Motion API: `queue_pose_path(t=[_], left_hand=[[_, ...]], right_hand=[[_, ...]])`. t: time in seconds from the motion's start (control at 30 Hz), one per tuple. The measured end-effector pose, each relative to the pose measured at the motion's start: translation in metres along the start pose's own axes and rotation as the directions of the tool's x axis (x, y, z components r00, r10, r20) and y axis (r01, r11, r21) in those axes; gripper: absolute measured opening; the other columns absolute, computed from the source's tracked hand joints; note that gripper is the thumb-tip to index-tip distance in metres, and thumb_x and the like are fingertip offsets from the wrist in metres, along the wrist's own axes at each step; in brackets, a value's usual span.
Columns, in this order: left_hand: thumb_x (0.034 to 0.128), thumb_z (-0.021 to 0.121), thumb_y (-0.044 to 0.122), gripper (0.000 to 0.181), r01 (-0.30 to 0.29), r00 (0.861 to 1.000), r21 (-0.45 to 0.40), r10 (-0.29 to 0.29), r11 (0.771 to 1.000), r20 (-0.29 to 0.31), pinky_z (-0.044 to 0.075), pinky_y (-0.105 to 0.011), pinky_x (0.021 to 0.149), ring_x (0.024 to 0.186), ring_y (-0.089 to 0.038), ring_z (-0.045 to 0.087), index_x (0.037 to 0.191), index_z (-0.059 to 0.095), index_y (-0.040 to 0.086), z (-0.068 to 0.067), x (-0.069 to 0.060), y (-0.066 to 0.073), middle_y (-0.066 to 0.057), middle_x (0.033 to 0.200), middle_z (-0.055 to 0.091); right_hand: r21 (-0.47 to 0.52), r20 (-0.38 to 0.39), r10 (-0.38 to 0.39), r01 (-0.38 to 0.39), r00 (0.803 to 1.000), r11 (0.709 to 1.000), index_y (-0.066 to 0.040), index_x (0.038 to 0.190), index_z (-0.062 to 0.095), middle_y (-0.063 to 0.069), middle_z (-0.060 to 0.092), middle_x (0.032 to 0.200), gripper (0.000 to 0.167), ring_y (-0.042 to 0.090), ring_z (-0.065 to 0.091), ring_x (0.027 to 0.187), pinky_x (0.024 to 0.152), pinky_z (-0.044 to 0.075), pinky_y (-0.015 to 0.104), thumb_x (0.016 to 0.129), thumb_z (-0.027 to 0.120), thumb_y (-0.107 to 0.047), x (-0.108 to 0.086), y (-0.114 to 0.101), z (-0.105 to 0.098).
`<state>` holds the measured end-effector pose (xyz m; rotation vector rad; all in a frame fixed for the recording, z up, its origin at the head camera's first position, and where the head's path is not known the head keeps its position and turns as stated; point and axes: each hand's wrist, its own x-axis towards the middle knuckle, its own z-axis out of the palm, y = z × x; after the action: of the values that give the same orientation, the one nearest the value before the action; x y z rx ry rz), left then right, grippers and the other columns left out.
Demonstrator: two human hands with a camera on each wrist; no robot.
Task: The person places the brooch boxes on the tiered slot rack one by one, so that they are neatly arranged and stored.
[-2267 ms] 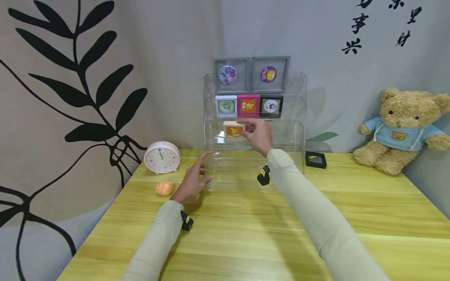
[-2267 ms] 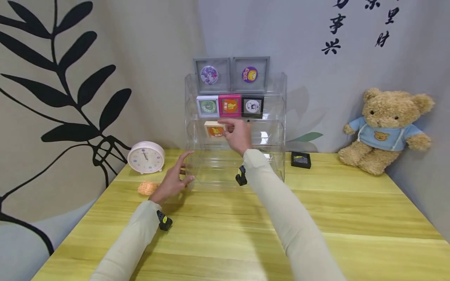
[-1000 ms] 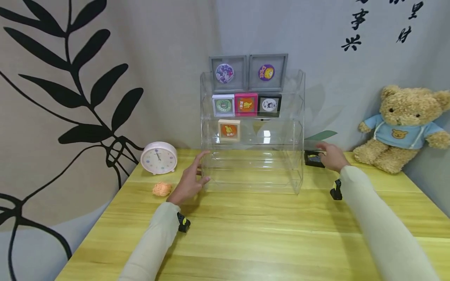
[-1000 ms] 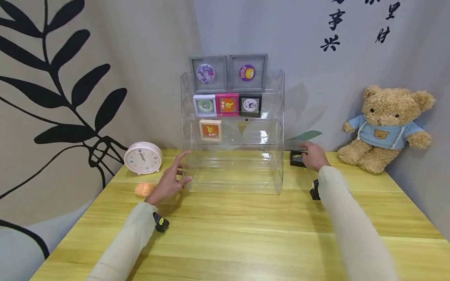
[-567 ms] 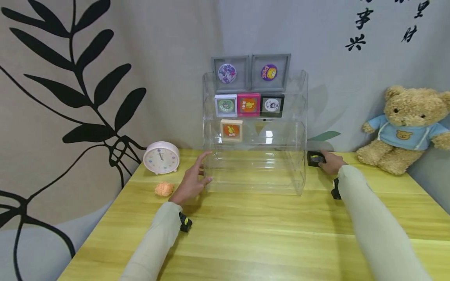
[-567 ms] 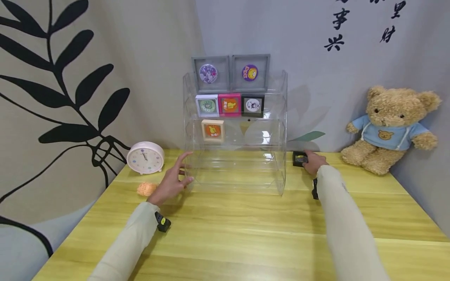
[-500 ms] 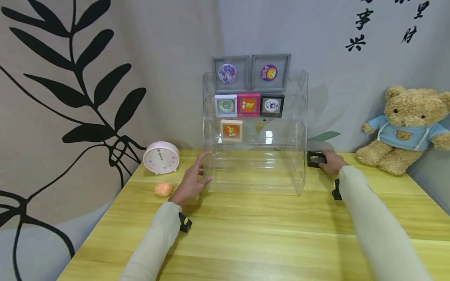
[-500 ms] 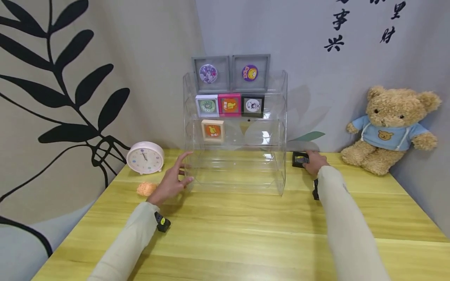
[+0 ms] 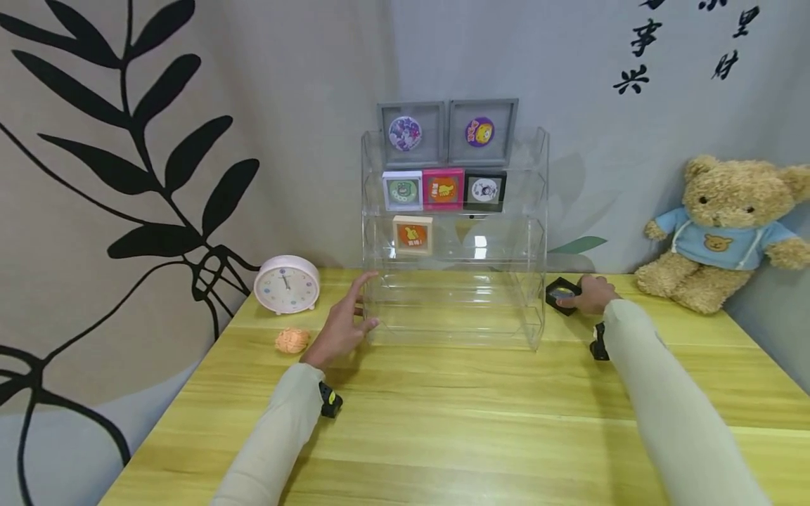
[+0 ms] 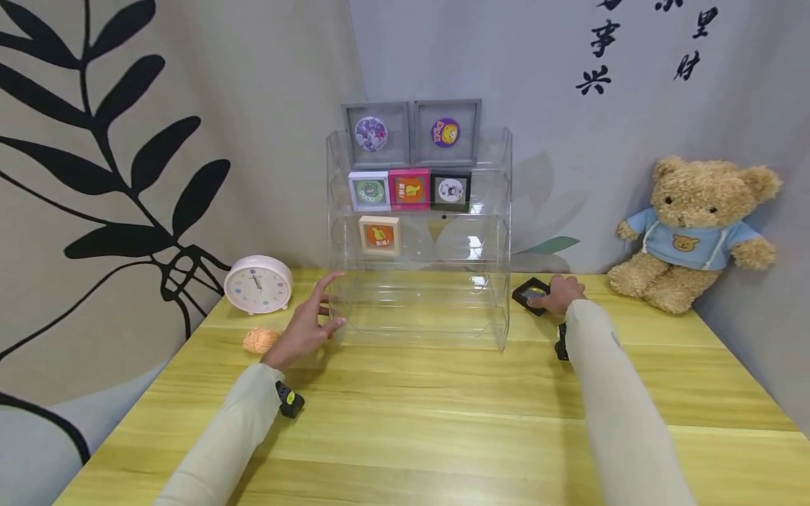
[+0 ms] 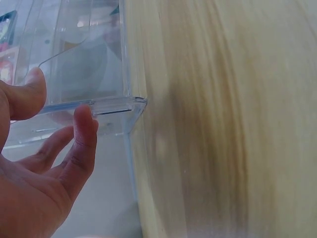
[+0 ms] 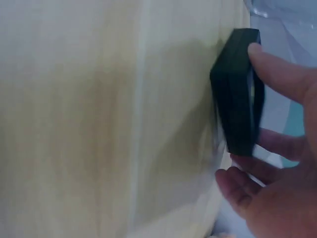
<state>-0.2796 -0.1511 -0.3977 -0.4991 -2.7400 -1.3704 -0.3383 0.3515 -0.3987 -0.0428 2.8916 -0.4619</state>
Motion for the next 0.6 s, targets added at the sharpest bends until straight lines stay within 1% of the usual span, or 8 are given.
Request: queue_pose_path(t=[0.03,0.07,0.13,0.23,0.3,0.37,0.5,0.6], left_hand=[[0.0925,0.068,0.003,0.09,0.0,1.0,-0.002,0.0,1.0,0.004,0.059,-0.054,0.093,0.121,-0.047,0.059,0.154,0.02,0.048,0.0,-0.001,0.0,-0.027,0.143,0.05],[0.0924,0.068,0.003,0.09,-0.001,1.0,-0.005,0.001,1.0,0.007,0.059,-0.054,0.093,0.121,-0.047,0.059,0.155,0.02,0.048,0.0,-0.001,0.0,-0.027,0.143,0.05],[0.0922,0.068,0.002,0.091,-0.002,1.0,-0.015,0.002,1.0,0.014,0.059,-0.053,0.093,0.122,-0.048,0.058,0.155,0.02,0.047,0.0,-0.001,0.0,-0.028,0.143,0.049],[0.0918,0.068,0.002,0.091,0.002,1.0,-0.013,-0.002,1.0,0.005,0.06,-0.053,0.091,0.121,-0.047,0.059,0.155,0.02,0.047,0.0,-0.002,0.0,-0.028,0.142,0.05],[0.0919,0.068,0.002,0.091,0.006,1.0,-0.01,-0.006,1.0,-0.005,0.06,-0.053,0.091,0.12,-0.046,0.06,0.155,0.021,0.047,0.0,-0.003,0.0,-0.027,0.141,0.051],[0.0923,0.067,0.001,0.09,0.01,1.0,-0.006,-0.01,1.0,-0.007,0.06,-0.053,0.092,0.12,-0.046,0.06,0.155,0.021,0.046,0.0,-0.003,0.0,-0.027,0.14,0.051],[0.0931,0.067,0.002,0.089,0.008,1.0,-0.008,-0.008,1.0,0.006,0.059,-0.052,0.093,0.121,-0.045,0.059,0.155,0.02,0.046,0.001,-0.002,0.001,-0.027,0.142,0.05],[0.0929,0.067,0.002,0.089,0.003,1.0,-0.013,-0.003,1.0,0.004,0.06,-0.051,0.092,0.12,-0.044,0.06,0.156,0.02,0.045,0.001,-0.002,0.001,-0.026,0.141,0.05]], right_hand=[[0.006,-0.018,-0.008,0.008,1.0,1.0,0.018,0.122,0.043,0.041,0.052,0.118,0.07,0.057,0.05,0.11,0.087,0.049,0.06,0.095,0.064,-0.042,0.0,-0.001,0.003],[0.006,-0.042,-0.025,0.025,0.999,1.0,0.019,0.126,0.04,0.042,0.05,0.121,0.071,0.057,0.052,0.11,0.088,0.05,0.06,0.094,0.067,-0.039,-0.001,-0.003,0.006],[-0.018,-0.105,-0.083,0.081,0.991,0.997,0.019,0.131,0.036,0.042,0.049,0.124,0.072,0.055,0.055,0.111,0.089,0.052,0.06,0.092,0.072,-0.03,-0.003,-0.008,0.01],[-0.08,-0.2,-0.176,0.163,0.964,0.983,0.015,0.135,0.036,0.041,0.045,0.128,0.072,0.054,0.054,0.112,0.09,0.052,0.061,0.087,0.078,-0.017,-0.008,-0.019,0.016],[-0.097,-0.237,-0.213,0.195,0.948,0.976,0.012,0.138,0.037,0.04,0.043,0.129,0.072,0.052,0.054,0.111,0.09,0.052,0.061,0.084,0.079,-0.01,-0.014,-0.025,0.017],[-0.106,-0.263,-0.239,0.218,0.935,0.97,0.01,0.142,0.036,0.04,0.041,0.131,0.074,0.053,0.052,0.112,0.09,0.051,0.062,0.083,0.078,-0.005,-0.019,-0.03,0.019],[-0.123,-0.273,-0.26,0.235,0.926,0.964,0.007,0.149,0.032,0.038,0.039,0.135,0.078,0.05,0.052,0.111,0.09,0.05,0.062,0.084,0.076,0.0,-0.03,-0.031,0.022],[-0.145,-0.277,-0.287,0.255,0.917,0.956,0.006,0.148,0.033,0.035,0.042,0.131,0.076,0.045,0.054,0.104,0.085,0.051,0.058,0.085,0.075,0.001,-0.035,-0.029,0.023]])
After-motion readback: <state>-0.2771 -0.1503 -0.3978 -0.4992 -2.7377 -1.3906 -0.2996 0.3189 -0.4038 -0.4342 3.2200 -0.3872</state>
